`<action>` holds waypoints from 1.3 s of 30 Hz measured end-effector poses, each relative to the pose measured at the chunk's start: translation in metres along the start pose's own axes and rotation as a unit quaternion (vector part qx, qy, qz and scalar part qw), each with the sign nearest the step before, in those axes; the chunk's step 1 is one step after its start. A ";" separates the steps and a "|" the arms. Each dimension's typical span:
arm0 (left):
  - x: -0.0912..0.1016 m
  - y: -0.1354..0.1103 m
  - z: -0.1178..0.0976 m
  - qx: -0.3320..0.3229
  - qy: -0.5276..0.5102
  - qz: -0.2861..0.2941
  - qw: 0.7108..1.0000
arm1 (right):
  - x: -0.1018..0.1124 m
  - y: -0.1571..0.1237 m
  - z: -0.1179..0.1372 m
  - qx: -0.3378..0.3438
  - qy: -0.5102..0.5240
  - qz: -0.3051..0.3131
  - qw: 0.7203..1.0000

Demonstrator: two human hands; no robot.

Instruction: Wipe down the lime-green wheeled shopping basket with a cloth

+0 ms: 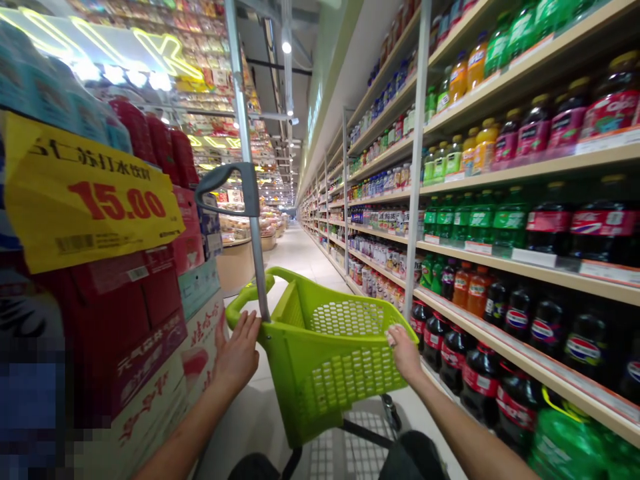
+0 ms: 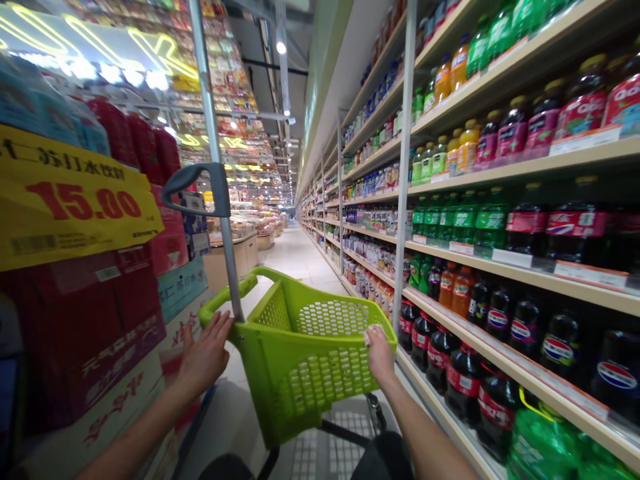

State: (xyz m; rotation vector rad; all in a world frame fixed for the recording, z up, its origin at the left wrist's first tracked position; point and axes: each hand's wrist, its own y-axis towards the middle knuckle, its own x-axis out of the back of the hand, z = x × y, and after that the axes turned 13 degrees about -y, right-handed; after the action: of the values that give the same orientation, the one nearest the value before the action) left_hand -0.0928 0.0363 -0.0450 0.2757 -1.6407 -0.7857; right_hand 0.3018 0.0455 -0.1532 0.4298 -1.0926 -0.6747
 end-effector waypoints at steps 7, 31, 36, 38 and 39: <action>0.002 -0.003 0.000 0.012 0.001 0.010 1.000 | -0.004 -0.013 0.008 0.076 0.056 0.017 0.995; 0.006 -0.014 0.026 -0.015 -0.028 0.046 0.998 | 0.018 0.052 0.302 0.593 0.008 -0.049 0.804; 0.010 -0.014 0.027 -0.014 -0.044 0.058 0.997 | 0.004 0.033 0.291 0.526 0.070 -0.042 0.847; 0.009 -0.015 0.026 -0.007 -0.041 0.054 0.998 | -0.008 0.016 0.284 0.486 0.072 -0.036 0.870; 0.008 -0.017 0.025 -0.004 -0.039 0.050 0.998 | -0.017 0.001 0.276 0.474 0.069 -0.029 0.878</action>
State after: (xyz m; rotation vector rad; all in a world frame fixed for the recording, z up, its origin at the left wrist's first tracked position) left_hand -0.1221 0.0276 -0.0498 0.1575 -1.7111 -0.7343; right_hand 0.0458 0.0599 -0.0506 1.3358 -1.2259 -0.1005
